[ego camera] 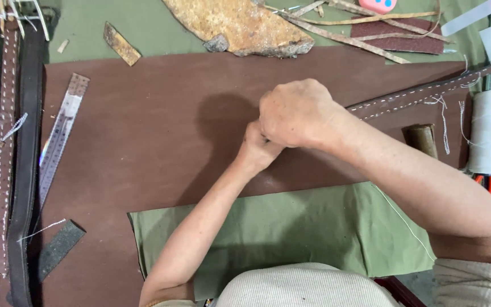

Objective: Hand-stitching a leather belt using an awl, thread, and a wooden mallet on a workshop table.

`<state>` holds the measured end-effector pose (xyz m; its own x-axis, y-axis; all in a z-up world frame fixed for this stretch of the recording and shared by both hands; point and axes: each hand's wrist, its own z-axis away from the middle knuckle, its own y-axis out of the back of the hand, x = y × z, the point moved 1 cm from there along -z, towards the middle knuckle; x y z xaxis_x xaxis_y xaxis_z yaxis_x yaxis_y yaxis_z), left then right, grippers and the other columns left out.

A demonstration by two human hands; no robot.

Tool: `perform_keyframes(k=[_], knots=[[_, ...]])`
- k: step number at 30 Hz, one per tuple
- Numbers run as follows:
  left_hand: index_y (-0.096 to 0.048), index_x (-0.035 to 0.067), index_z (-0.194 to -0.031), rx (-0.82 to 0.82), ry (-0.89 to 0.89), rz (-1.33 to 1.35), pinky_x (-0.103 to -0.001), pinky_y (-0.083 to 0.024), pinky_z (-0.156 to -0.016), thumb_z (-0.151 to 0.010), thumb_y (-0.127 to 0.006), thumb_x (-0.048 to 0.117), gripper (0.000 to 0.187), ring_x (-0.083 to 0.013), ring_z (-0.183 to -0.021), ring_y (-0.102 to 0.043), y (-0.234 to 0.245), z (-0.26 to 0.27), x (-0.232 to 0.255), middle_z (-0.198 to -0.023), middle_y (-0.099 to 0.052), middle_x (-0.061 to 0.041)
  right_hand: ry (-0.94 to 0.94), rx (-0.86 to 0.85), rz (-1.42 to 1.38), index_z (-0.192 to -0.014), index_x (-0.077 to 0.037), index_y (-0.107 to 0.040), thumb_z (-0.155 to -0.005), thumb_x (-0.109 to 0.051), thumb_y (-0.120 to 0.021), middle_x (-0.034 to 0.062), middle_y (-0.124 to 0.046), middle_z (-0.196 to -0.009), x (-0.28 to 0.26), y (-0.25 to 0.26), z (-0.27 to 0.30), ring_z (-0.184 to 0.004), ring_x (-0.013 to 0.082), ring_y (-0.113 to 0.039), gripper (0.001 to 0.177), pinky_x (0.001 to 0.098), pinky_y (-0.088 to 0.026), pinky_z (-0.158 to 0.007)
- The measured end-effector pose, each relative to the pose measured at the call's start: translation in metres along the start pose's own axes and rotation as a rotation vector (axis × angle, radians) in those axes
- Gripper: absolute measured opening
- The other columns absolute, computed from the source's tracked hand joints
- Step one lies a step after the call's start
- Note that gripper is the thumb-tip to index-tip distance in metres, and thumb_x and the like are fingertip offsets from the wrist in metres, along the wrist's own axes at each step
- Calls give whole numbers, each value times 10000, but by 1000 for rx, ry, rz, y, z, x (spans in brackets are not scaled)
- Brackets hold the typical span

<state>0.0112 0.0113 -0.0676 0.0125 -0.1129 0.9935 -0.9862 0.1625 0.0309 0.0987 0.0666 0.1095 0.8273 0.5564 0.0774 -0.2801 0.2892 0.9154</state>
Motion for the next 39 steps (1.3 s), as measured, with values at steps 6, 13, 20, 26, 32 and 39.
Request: perform_keyframes(k=[6, 13, 20, 26, 32, 39], knots=[[-312, 175, -471, 47, -157, -56, -290, -264, -420, -787, -687, 45, 507, -3, -522, -313, -14, -4, 24, -451, -203, 93, -210, -58, -382, -1032, 46, -629, -1027, -551, -461, 310, -718, -876, 18, 46, 67, -883, 474, -746, 620, 586, -584, -743], [-720, 146, -1089, 34, -15, -112, -285, -573, -905, -916, -726, 270, 212, -142, -1014, -728, 1, -8, 75, -1098, -786, 3, -619, 745, -498, -1308, 52, -634, -1051, -228, -775, 235, -675, -1140, 149, -135, 203, -1034, 380, -641, 405, 458, -507, -883], [-734, 152, -1141, 51, -221, -250, -324, -530, -995, -914, -763, 275, 260, -188, -1072, -709, -4, -6, 71, -1117, -775, -3, -899, 466, -443, -1238, 46, -591, -1018, -303, -689, 330, -596, -1094, 152, -249, 254, -1035, 532, -546, 424, 598, -451, -848], [-703, 167, -952, 21, -216, -303, -366, -459, -984, -911, -714, 371, 208, -204, -964, -684, -7, -7, 70, -970, -746, 54, -462, 769, -462, -1576, -1, -523, -1069, -216, -615, 230, -633, -1184, 129, -154, 236, -1007, 375, -586, 558, 462, -480, -898], [-706, 153, -1164, 22, -297, -284, -368, -458, -972, -935, -715, 323, 285, -200, -973, -673, -10, -3, 76, -982, -731, 53, 5, 767, -432, -1485, -51, -536, -926, -171, -757, 172, -682, -1307, 68, 14, 195, -1076, 251, -682, 613, 342, -537, -960], [-721, 190, -918, 21, -326, -282, -364, -467, -939, -946, -691, 314, 131, -207, -938, -628, -13, 0, 67, -913, -678, 43, -357, -167, -456, -1556, -551, -344, -925, -518, -546, -119, -502, -1482, 23, 81, 153, -1264, 251, -559, 663, 494, -443, -1031]])
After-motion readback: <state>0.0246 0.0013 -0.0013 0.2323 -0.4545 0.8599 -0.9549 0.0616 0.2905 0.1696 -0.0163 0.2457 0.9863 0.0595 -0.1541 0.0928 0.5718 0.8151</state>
